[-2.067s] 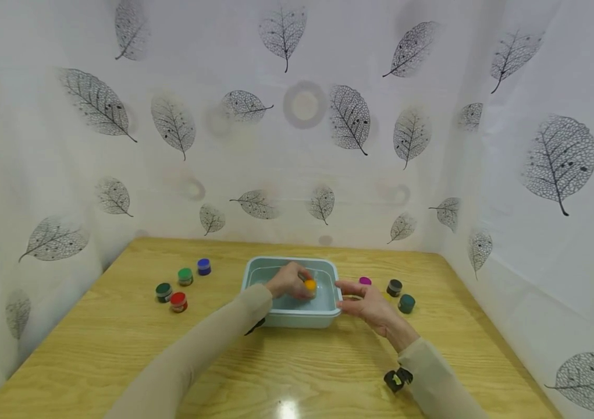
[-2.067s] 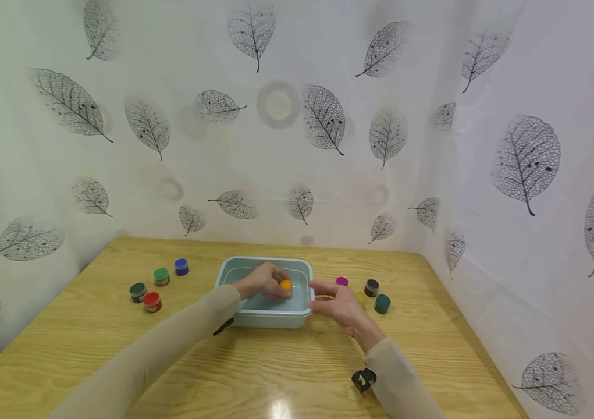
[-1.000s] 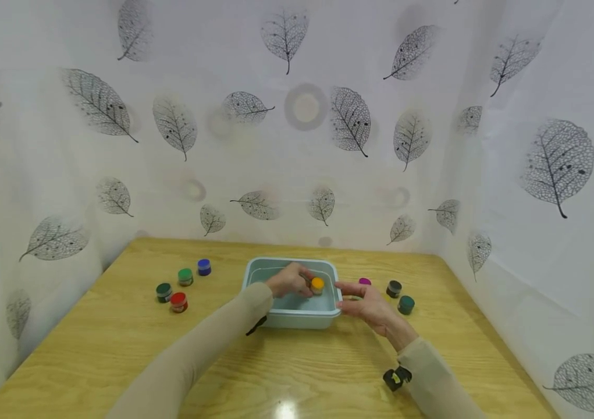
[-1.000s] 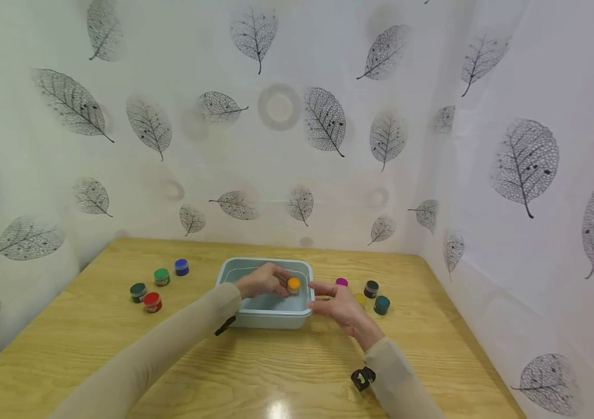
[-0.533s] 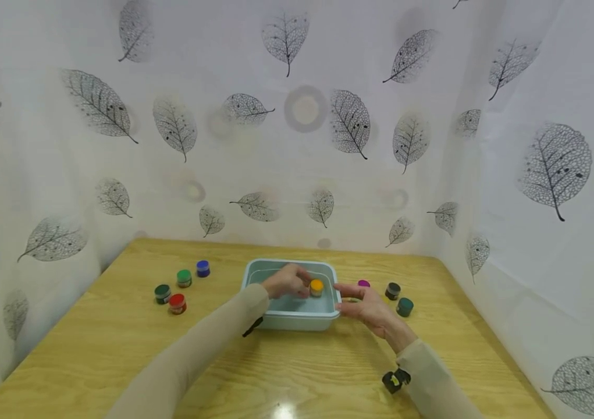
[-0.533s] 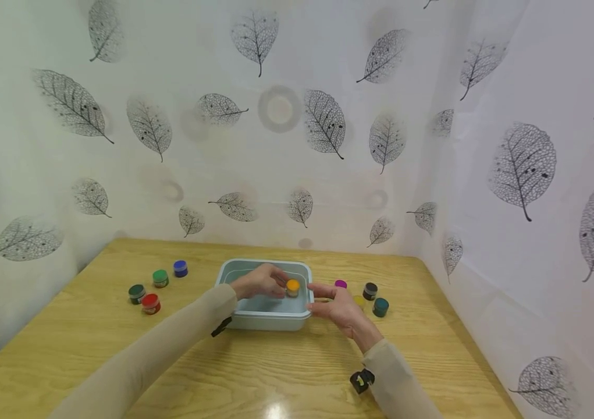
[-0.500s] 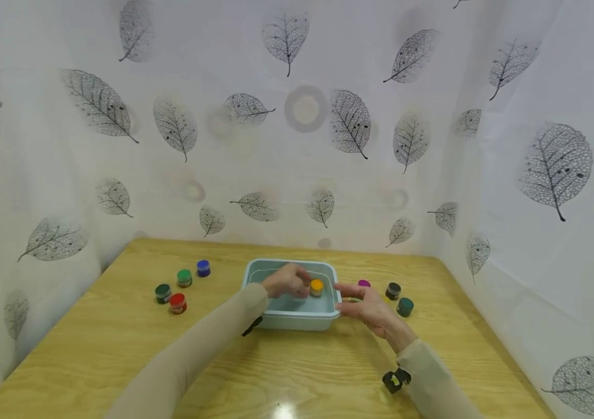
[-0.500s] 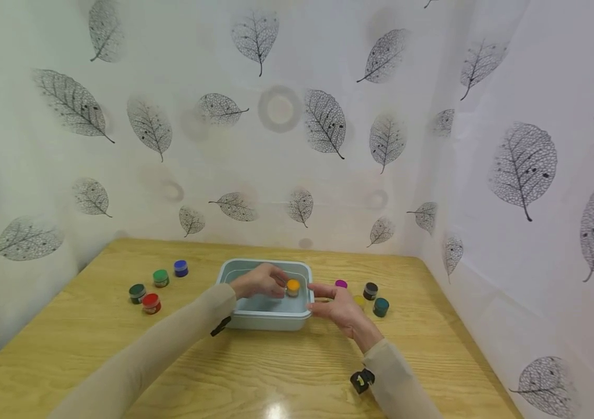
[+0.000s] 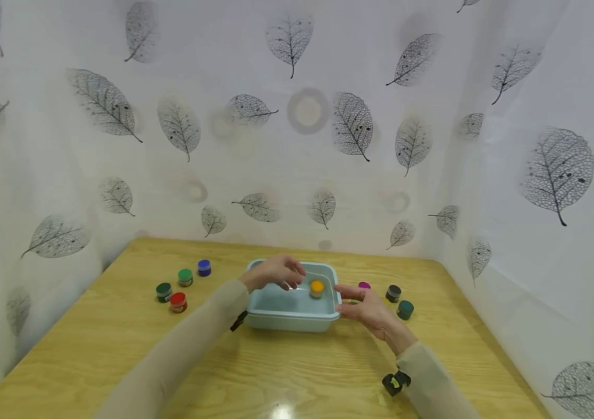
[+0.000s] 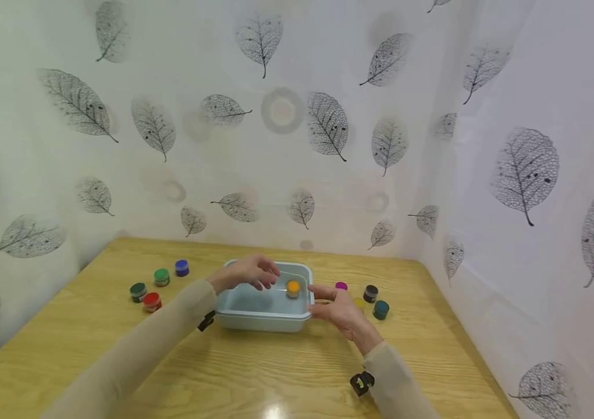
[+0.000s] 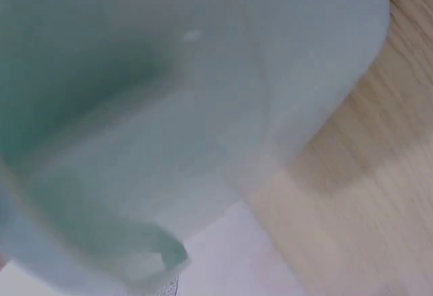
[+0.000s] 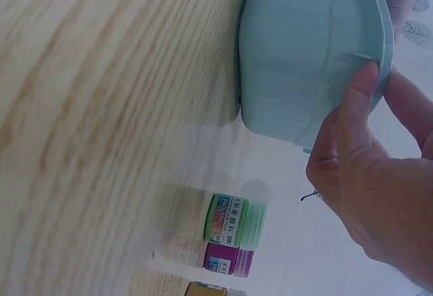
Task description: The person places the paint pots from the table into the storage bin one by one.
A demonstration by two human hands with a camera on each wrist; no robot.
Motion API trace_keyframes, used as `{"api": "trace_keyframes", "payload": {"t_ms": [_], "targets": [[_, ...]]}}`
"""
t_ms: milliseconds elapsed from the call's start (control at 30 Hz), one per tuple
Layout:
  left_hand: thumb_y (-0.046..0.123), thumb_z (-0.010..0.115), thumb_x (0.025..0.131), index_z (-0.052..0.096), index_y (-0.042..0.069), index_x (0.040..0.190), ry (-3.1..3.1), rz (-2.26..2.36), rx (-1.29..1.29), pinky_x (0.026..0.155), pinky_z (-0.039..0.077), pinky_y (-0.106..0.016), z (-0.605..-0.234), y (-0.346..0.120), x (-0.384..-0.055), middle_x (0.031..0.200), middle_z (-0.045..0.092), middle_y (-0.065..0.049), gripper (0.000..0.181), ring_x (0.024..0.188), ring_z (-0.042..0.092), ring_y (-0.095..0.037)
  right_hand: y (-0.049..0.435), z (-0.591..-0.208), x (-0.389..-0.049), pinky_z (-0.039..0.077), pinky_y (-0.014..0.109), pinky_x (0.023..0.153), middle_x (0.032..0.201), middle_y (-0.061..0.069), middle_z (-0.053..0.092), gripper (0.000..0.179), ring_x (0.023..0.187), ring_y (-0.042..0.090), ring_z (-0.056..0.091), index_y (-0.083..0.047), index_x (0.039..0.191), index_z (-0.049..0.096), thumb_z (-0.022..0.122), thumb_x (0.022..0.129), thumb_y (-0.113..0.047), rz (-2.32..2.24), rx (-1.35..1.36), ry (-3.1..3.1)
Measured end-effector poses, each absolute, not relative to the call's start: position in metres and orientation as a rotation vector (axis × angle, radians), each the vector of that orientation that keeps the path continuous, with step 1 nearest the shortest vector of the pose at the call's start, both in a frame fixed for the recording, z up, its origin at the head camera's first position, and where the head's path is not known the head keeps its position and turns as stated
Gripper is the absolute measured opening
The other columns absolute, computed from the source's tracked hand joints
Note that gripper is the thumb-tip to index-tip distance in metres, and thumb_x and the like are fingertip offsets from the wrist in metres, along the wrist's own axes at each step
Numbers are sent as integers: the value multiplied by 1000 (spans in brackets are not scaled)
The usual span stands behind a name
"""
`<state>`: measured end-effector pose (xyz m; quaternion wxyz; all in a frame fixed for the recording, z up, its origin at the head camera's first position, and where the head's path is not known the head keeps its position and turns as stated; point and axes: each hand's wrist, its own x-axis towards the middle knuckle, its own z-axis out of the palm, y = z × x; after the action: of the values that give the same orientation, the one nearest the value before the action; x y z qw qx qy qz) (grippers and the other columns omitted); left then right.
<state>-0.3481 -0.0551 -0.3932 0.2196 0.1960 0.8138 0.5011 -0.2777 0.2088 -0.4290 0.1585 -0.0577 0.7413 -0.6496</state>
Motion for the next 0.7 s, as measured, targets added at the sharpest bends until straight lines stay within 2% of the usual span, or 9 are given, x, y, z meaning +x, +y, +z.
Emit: {"api": "trace_keyframes", "payload": {"t_ms": [167,233,467,600,700], "targets": [[13,64,94,67,0,105,2286,1410,586,63,54,-30,-388,-65,-347,87,67,-11,18,75,62,-21,209,-428,-277,59,33,90,139,29,42,60,101,19,63,4,143,45,69,89,-3,-1848,-169,2123],[15,64,95,67,0,108,2299,1439,590,60,51,-27,-387,-71,-349,87,67,-9,20,74,61,-21,210,-426,-277,59,32,90,141,30,41,60,101,18,63,4,143,44,69,89,-3,-1844,-175,2125],[25,63,96,62,3,124,2341,1494,523,66,55,-30,-380,-99,-354,106,68,-17,36,83,63,-24,211,-422,-280,58,33,91,145,30,39,60,103,20,63,3,144,45,70,89,-2,-1844,-171,2134],[24,61,98,60,1,125,2345,1523,509,64,52,-31,-381,-114,-348,106,67,-19,35,79,60,-22,210,-424,-279,58,33,91,146,29,38,60,101,19,63,2,143,46,70,88,-2,-1856,-146,2128],[25,60,98,61,1,125,2342,1550,494,58,47,-26,-385,-125,-344,102,67,-18,36,75,58,-23,209,-426,-277,58,33,91,145,29,40,61,101,18,63,2,143,46,71,88,-3,-1846,-139,2125]]}}
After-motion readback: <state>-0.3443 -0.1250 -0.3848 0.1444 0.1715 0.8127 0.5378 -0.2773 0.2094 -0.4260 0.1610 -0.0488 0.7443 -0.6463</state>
